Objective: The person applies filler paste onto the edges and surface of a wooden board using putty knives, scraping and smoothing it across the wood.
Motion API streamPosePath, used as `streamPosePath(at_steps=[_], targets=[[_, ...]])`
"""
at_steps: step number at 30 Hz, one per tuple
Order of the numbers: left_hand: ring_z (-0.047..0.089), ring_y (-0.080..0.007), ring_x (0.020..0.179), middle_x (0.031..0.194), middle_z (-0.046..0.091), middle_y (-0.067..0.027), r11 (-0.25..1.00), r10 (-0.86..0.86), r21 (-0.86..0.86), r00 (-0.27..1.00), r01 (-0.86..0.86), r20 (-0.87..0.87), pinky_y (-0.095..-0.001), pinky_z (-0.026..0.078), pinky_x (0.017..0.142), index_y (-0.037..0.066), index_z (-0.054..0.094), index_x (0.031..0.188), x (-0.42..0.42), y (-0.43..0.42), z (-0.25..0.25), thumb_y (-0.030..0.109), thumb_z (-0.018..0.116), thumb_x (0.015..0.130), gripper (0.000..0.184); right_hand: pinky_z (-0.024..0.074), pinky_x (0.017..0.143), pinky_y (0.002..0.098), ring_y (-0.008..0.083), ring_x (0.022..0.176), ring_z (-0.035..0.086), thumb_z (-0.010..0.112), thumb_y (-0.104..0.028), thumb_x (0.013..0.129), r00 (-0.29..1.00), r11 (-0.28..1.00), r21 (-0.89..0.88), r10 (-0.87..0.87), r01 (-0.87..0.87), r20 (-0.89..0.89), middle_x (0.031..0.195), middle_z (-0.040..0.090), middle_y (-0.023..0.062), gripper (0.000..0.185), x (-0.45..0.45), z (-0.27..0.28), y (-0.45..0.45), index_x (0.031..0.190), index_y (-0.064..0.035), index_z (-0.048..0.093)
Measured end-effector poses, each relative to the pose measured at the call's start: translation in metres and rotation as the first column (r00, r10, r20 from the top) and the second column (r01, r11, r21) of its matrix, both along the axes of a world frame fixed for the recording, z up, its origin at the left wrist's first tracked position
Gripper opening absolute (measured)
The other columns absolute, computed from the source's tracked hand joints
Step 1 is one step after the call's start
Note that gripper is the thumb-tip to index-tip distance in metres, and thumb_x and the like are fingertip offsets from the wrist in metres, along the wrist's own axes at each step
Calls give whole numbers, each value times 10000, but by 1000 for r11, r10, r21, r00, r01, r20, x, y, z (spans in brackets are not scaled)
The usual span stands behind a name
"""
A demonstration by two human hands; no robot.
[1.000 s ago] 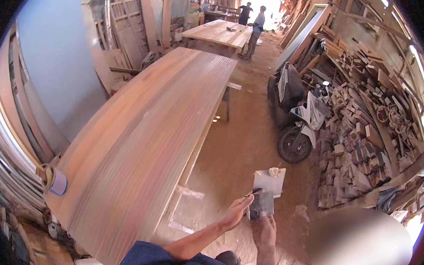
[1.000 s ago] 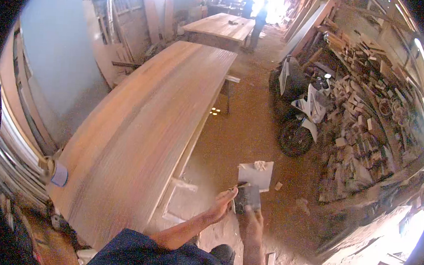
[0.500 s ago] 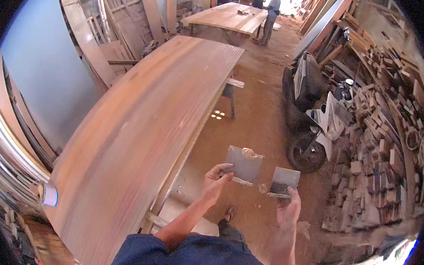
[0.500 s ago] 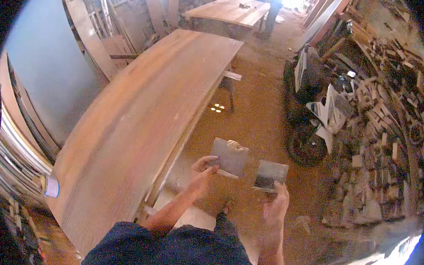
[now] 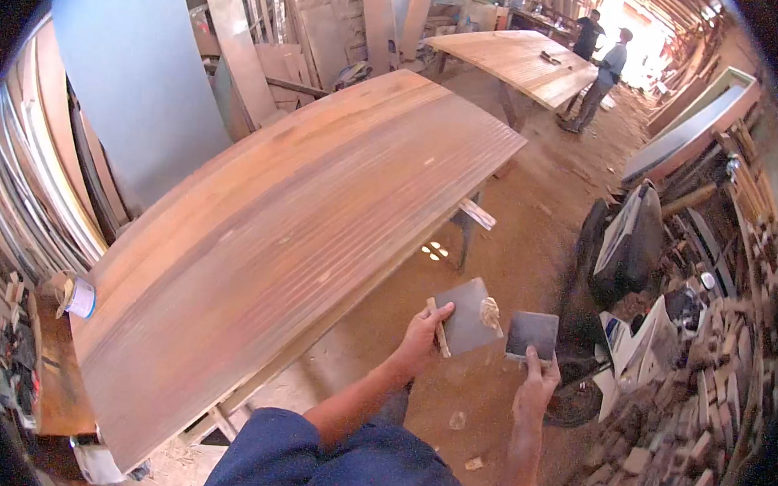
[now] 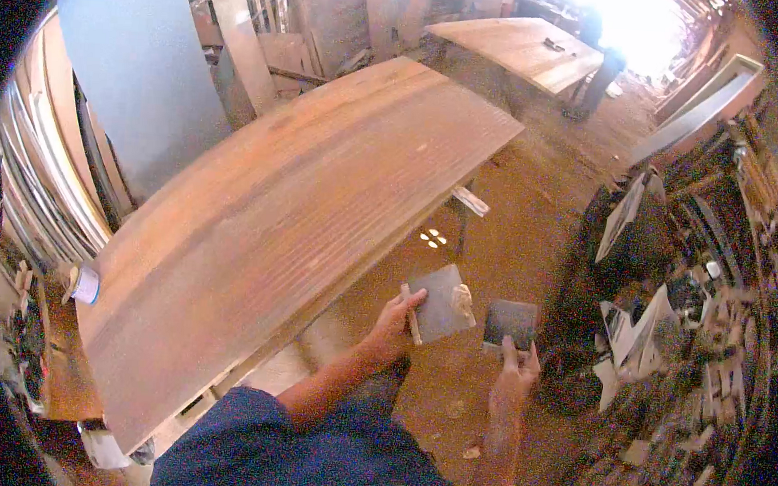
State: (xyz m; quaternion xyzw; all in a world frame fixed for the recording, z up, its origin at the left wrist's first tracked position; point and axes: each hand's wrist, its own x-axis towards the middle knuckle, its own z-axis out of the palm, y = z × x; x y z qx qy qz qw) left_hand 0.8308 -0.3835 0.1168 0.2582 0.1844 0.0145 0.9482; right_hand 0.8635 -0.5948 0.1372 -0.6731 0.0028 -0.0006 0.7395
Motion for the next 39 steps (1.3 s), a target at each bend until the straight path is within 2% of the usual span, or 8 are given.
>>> streamPosePath(at_steps=[7, 13, 16, 19, 23, 30, 33, 39], targets=[[599, -162, 785, 893, 625, -59, 928, 107, 366, 992, -76, -64, -326, 493, 706, 30, 583, 1033, 184, -17, -30, 310, 582, 889, 315, 430, 885, 260, 145, 1019, 547, 443, 2, 933, 921, 930, -289, 300, -225, 250, 1134, 584, 83, 308, 168, -8, 40, 1234, 40, 497], [587, -154, 768, 867, 629, -34, 975, 80, 203, 994, -92, 70, -299, 476, 713, 27, 585, 1029, 321, -19, -32, 279, 614, 879, 296, 414, 932, 312, 283, 1070, 560, 464, 88, 796, 770, 746, -648, 501, -152, 396, 1157, 562, 186, 418, 296, 10, 39, 1213, 68, 493], [592, -175, 798, 922, 625, -50, 974, 119, 189, 992, -123, 32, -297, 482, 735, 46, 568, 1074, 385, -21, -35, 283, 631, 872, 318, 439, 886, 320, 270, 1001, 576, 458, 56, 819, 756, 563, -804, 606, -190, 246, 1113, 573, 152, 377, 377, -37, 2, 1193, 53, 509], [584, -135, 790, 918, 613, -8, 974, 225, -25, 974, -225, -29, -308, 477, 673, 73, 564, 1066, 426, -19, 14, 299, 599, 902, 281, 459, 847, 362, 268, 972, 580, 498, -119, 857, 978, 856, -516, 135, -33, 161, 1089, 596, 145, 360, 446, -46, -13, 1175, 48, 508], [592, -184, 934, 1015, 617, -22, 980, 197, -29, 980, -198, -39, -376, 498, 760, 100, 559, 1094, 497, -26, -42, 266, 636, 880, 282, 487, 723, 324, 182, 836, 583, 595, -88, 817, 993, 996, 70, 62, -56, -99, 947, 607, 70, 320, 528, -7, -24, 1118, 1, 533], [588, -256, 1021, 1101, 613, -84, 953, 225, -139, 934, -271, -279, -435, 481, 859, 63, 527, 1155, 600, -57, -2, 200, 605, 892, 307, 481, 576, 240, 111, 717, 594, 574, -80, 851, 964, 979, 24, 205, -204, -168, 841, 630, 18, 106, 639, 4, -18, 943, -44, 612], [594, -233, 1010, 1115, 613, -86, 972, 114, -187, 983, -140, -143, -392, 478, 868, 68, 533, 1179, 638, -70, 6, 188, 574, 911, 297, 473, 593, 228, 89, 696, 584, 562, -69, 871, 952, 968, -26, 240, -249, -192, 826, 629, 12, 74, 681, 8, -22, 911, -35, 615], [562, -130, 1049, 1208, 581, -59, 937, 153, 300, 981, -182, 119, -326, 455, 898, 102, 506, 1301, 664, -87, -47, 149, 517, 947, 357, 464, 590, 231, 82, 680, 567, 543, -57, 888, 938, 948, 59, 318, -313, -139, 850, 636, 26, 107, 707, -20, -22, 959, -9, 607]])
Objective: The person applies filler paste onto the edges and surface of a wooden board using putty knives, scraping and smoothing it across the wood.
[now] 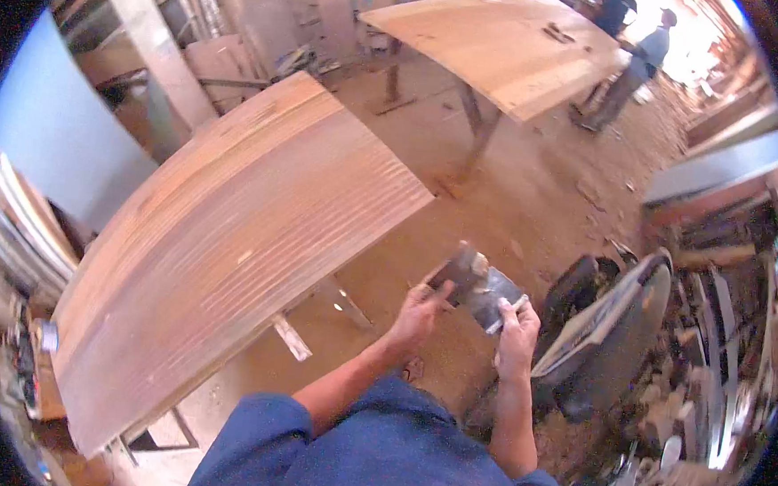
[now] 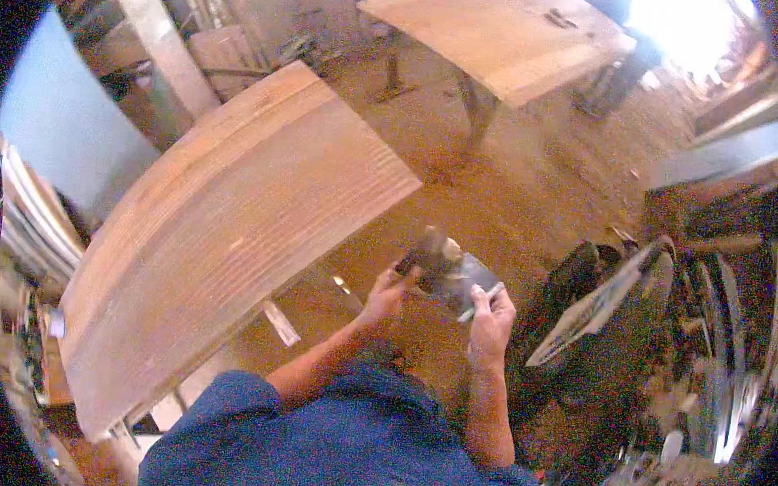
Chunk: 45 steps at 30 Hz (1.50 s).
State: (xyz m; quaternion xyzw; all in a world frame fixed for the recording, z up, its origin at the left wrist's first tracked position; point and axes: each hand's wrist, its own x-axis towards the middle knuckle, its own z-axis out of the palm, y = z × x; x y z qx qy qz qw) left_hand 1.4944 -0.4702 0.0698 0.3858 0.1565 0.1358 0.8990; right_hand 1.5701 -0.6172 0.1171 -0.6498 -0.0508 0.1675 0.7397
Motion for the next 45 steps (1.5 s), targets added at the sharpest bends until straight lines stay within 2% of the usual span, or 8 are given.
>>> streamPosePath(at_steps=[17, 21, 26, 30, 32, 34, 36, 45], targets=[[591, -351, 1054, 1217, 568, -190, 385, -292, 915, 956, 118, 0, -391, 463, 918, 131, 387, 1389, 82, -11, -183, 25, 479, 720, 684, 502, 822, 345, 240, 971, 545, 534, -83, 904, 996, 997, -35, 71, -68, 63, 1131, 511, 157, 282, 115, -187, -43, 1164, 29, 539], [638, -238, 896, 1052, 649, -109, 963, -93, 249, 994, 106, -63, -365, 512, 802, 106, 511, 1282, 47, -41, -177, 135, 510, 845, 438, 517, 787, 334, 233, 989, 557, 526, -71, 913, 988, 951, 306, 93, -51, -123, 1082, 534, 137, 263, 81, -134, -49, 1172, -22, 525], [622, -170, 818, 911, 645, -71, 991, 126, -32, 982, -132, -138, -350, 515, 760, 54, 568, 1085, 10, -78, -191, 254, 601, 841, 317, 510, 744, 313, 205, 894, 596, 534, -71, 913, 943, 887, 335, 332, -317, 13, 1006, 613, 93, 265, 80, -146, -111, 1177, -54, 519], [631, -181, 795, 882, 641, -68, 903, 169, -391, 984, -177, -55, -361, 526, 738, 46, 572, 1027, -24, -159, -200, 242, 619, 819, 291, 489, 825, 348, 231, 952, 588, 526, -81, 916, 813, 966, -124, 258, -227, 522, 1071, 614, 118, 277, 40, -173, -164, 1184, -15, 538], [641, -187, 771, 885, 644, -68, 810, 446, 350, 882, -470, 152, -356, 536, 707, 36, 578, 1029, -38, -213, -171, 231, 617, 807, 299, 454, 927, 368, 280, 1087, 568, 489, -64, 922, 462, 892, -396, 452, -218, 763, 1202, 582, 151, 279, 66, -187, -202, 1171, 43, 557], [643, -192, 761, 889, 643, -69, 736, 515, 386, 830, -556, 215, -357, 542, 686, 33, 582, 1030, -32, -262, -163, 228, 618, 796, 307, 439, 946, 383, 292, 1126, 555, 488, -83, 926, 268, 820, -326, 485, -471, 832, 1227, 573, 169, 292, 75, -191, -226, 1169, 60, 563], [638, -198, 762, 894, 639, -73, 857, 486, -248, 868, -452, 99, -363, 544, 676, 36, 584, 1030, -33, -321, -173, 230, 624, 787, 314, 418, 976, 398, 303, 1187, 520, 499, -119, 933, 26, 730, -427, 519, -534, 855, 1270, 544, 194, 342, 59, -196, -279, 1216, 70, 535], [641, -198, 742, 893, 639, -66, 401, 868, -378, 478, -835, -136, -356, 557, 681, 26, 586, 1020, 67, 38, -8, 202, 627, 777, 303, 428, 988, 396, 319, 1178, 527, 520, -31, 891, -132, 268, -450, 722, -852, 679, 1269, 536, 214, 321, 194, -46, 179, 1197, 55, 560]])
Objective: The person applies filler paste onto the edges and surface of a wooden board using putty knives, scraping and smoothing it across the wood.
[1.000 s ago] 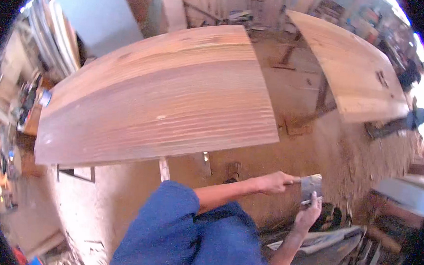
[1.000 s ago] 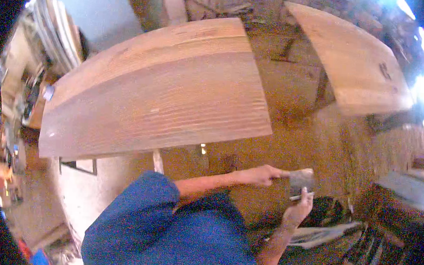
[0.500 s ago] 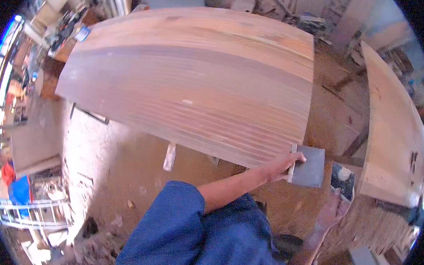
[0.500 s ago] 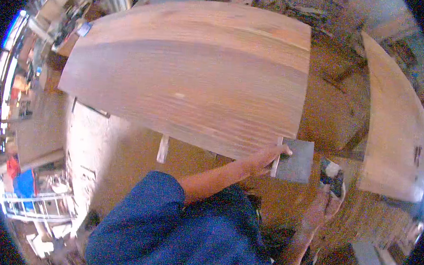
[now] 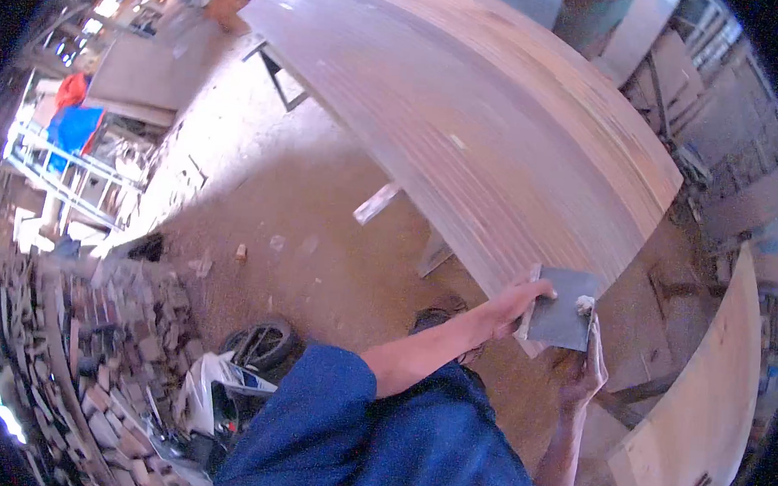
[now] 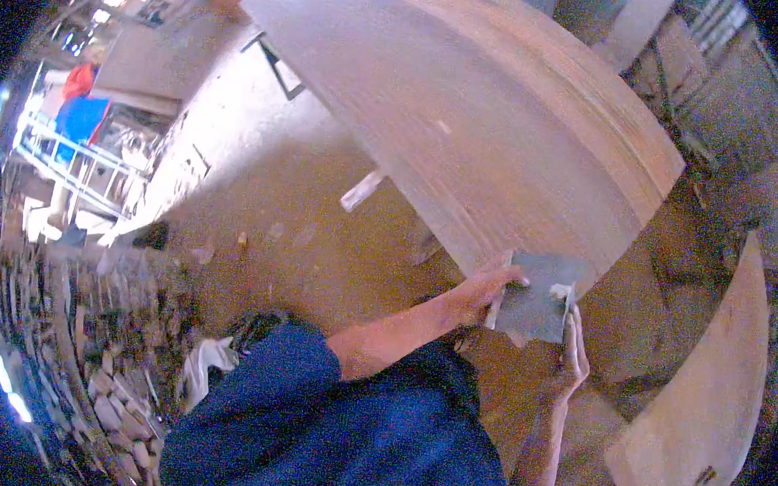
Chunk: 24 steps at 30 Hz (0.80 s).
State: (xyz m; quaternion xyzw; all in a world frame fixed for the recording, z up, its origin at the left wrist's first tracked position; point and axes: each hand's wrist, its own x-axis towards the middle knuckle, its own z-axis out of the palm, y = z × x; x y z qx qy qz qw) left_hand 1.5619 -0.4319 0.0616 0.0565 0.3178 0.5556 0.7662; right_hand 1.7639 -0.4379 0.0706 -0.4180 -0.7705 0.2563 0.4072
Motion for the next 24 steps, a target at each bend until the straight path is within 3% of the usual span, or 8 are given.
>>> streamPosePath(at_steps=[7, 14, 15, 18, 20, 22, 23, 24], targets=[[634, -189, 831, 952, 631, -54, 979, 190, 57, 975, -197, 112, -376, 544, 771, 41, 559, 1084, -25, -68, -16, 160, 599, 809, 301, 472, 814, 312, 198, 929, 592, 591, -22, 820, 958, 809, -587, 199, -40, 208, 1065, 637, 101, 342, 27, -64, -5, 1162, -5, 592], [609, -151, 889, 982, 618, -46, 944, 326, 15, 936, -331, 134, -340, 513, 818, 38, 562, 1089, -88, -158, -22, 168, 606, 820, 303, 412, 469, 264, 93, 549, 526, 561, -18, 845, 994, 776, -628, -103, 53, -44, 652, 558, 4, 78, 3, -148, -34, 911, -27, 602], [606, -150, 892, 983, 617, -43, 936, 349, 1, 926, -353, 141, -342, 511, 820, 39, 561, 1088, -102, -172, -30, 177, 614, 816, 309, 450, 531, 269, 126, 660, 576, 566, 3, 814, 976, 709, -705, -155, 3, -151, 797, 595, 32, 193, -33, -119, -52, 1005, -30, 573], [606, -153, 880, 971, 615, -45, 903, 427, -13, 892, -430, 147, -335, 515, 787, 52, 565, 1064, -157, -215, -66, 195, 632, 806, 303, 481, 618, 284, 164, 787, 594, 551, -1, 811, 988, 635, -761, 26, -136, -155, 941, 595, 58, 282, -59, -198, -66, 1092, -23, 541], [611, -211, 906, 978, 612, -54, 733, 680, 490, 494, -472, -541, -385, 507, 807, 90, 547, 1107, -194, -256, -99, 170, 655, 781, 352, 495, 688, 304, 186, 860, 597, 540, -9, 813, 996, 454, -888, 76, -77, -47, 1009, 593, 70, 336, -124, -178, -93, 1148, -17, 520], [611, -245, 913, 979, 607, -68, 660, 747, 469, 440, -587, -499, -398, 502, 801, 104, 537, 1120, -243, -297, -104, 102, 675, 750, 395, 498, 752, 326, 200, 914, 594, 530, -20, 818, 994, 311, -946, 78, -92, -71, 1051, 591, 76, 360, -215, -141, -139, 1177, -13, 512], [608, -251, 908, 976, 603, -77, 688, 725, 137, 666, -713, -175, -385, 500, 785, 98, 536, 1112, -279, -318, -98, 48, 684, 732, 411, 494, 779, 336, 203, 934, 591, 526, -27, 822, 984, 287, -941, 60, -179, -169, 1066, 591, 78, 357, -257, -132, -165, 1178, -11, 515], [605, -256, 902, 972, 598, -87, 730, 684, -213, 696, -650, 219, -373, 499, 769, 92, 535, 1104, -302, -338, -95, -7, 692, 713, 433, 490, 806, 345, 207, 954, 587, 523, -34, 825, 964, 262, -928, 40, -264, -263, 1081, 590, 80, 355, -284, -126, -180, 1179, -9, 518]])
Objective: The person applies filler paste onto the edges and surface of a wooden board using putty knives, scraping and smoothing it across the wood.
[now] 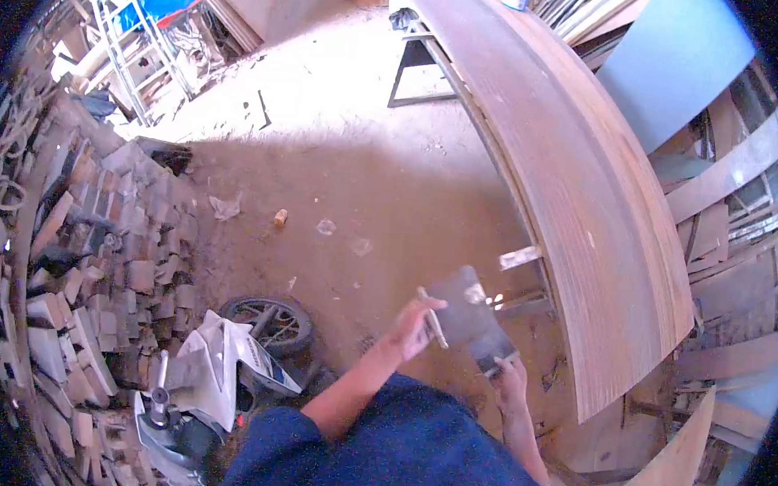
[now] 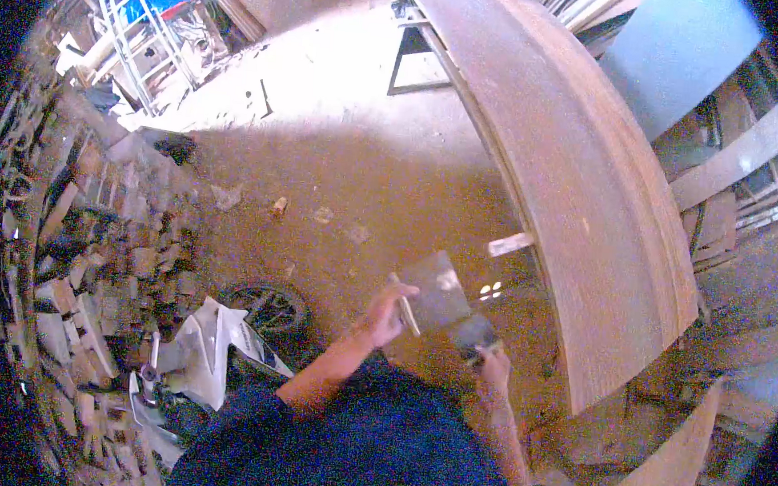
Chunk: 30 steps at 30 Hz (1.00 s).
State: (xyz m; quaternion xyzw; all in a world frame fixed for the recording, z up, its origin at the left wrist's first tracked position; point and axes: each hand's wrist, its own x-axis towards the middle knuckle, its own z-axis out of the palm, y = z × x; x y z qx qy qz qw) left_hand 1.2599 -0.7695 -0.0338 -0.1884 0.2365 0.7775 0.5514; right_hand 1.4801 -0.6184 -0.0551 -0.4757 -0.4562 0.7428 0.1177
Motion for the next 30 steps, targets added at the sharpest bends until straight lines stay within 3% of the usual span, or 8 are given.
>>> streamPosePath(at_steps=[3, 5, 8, 10, 13, 16, 24, 30], targets=[[596, -258, 876, 967, 588, -107, 979, 202, 115, 906, -171, -372, -352, 496, 751, 66, 534, 1086, -44, -57, -35, -93, 686, 669, 472, 472, 864, 362, 210, 997, 578, 516, -17, 824, 998, 998, -24, 62, -61, 33, 1105, 587, 80, 365, -69, -24, -15, 1189, -14, 523], [592, -253, 858, 947, 584, -113, 957, 282, 69, 852, -281, -440, -351, 496, 749, 59, 536, 1075, -72, -86, -45, -103, 679, 666, 463, 488, 714, 334, 194, 825, 593, 570, -49, 809, 994, 994, 19, 109, -110, 32, 939, 615, 53, 287, -109, -47, -21, 1095, -43, 560], [601, -250, 901, 938, 592, -116, 904, 50, -173, 498, -391, -866, -359, 498, 806, 60, 541, 1062, -120, -131, -30, -112, 647, 676, 436, 491, 619, 319, 184, 722, 597, 602, -79, 800, 989, 989, -16, 146, -147, -33, 846, 628, 44, 232, -175, -37, -46, 1030, -55, 578], [604, -258, 919, 953, 598, -105, 919, 319, -57, 821, -390, -473, -369, 500, 824, 81, 546, 1065, -138, -140, -35, -45, 638, 705, 392, 487, 684, 336, 196, 797, 590, 585, -65, 807, 977, 973, -91, 211, -212, -27, 907, 615, 61, 252, -199, -36, -54, 1057, -41, 564], [600, -268, 940, 988, 608, -71, 889, 420, -93, 880, -448, -223, -398, 499, 851, 114, 551, 1072, -165, -152, -33, 139, 615, 760, 319, 494, 787, 369, 229, 917, 587, 552, -35, 827, 971, 937, -255, 236, -238, -36, 1000, 588, 84, 281, -253, -8, -71, 1108, -23, 543], [571, -289, 1001, 1091, 592, -77, 865, 459, -142, 873, -481, -164, -456, 475, 884, 103, 526, 1121, -189, -165, -49, 233, 602, 789, 364, 497, 760, 373, 233, 882, 589, 561, -50, 833, 937, 908, -246, 349, -340, -5, 974, 585, 77, 264, -296, -63, -63, 1096, -28, 545], [548, -272, 1062, 1157, 567, -92, 856, 465, -137, 858, -499, -217, -443, 443, 914, 55, 487, 1207, -317, -138, -33, 198, 564, 831, 409, 479, 741, 320, 170, 832, 580, 574, -155, 877, 924, 927, -4, 374, -375, -73, 966, 611, 40, 218, -492, -28, -63, 1059, -35, 570], [574, -261, 991, 1085, 597, -79, 863, 440, -152, 865, -481, -241, -459, 480, 851, 82, 527, 1145, -454, -84, 25, 161, 588, 821, 339, 430, 659, 264, 105, 774, 545, 554, -173, 901, 912, 968, 42, 247, -247, -329, 889, 617, -13, 193, -643, 78, -33, 1036, -46, 608]])
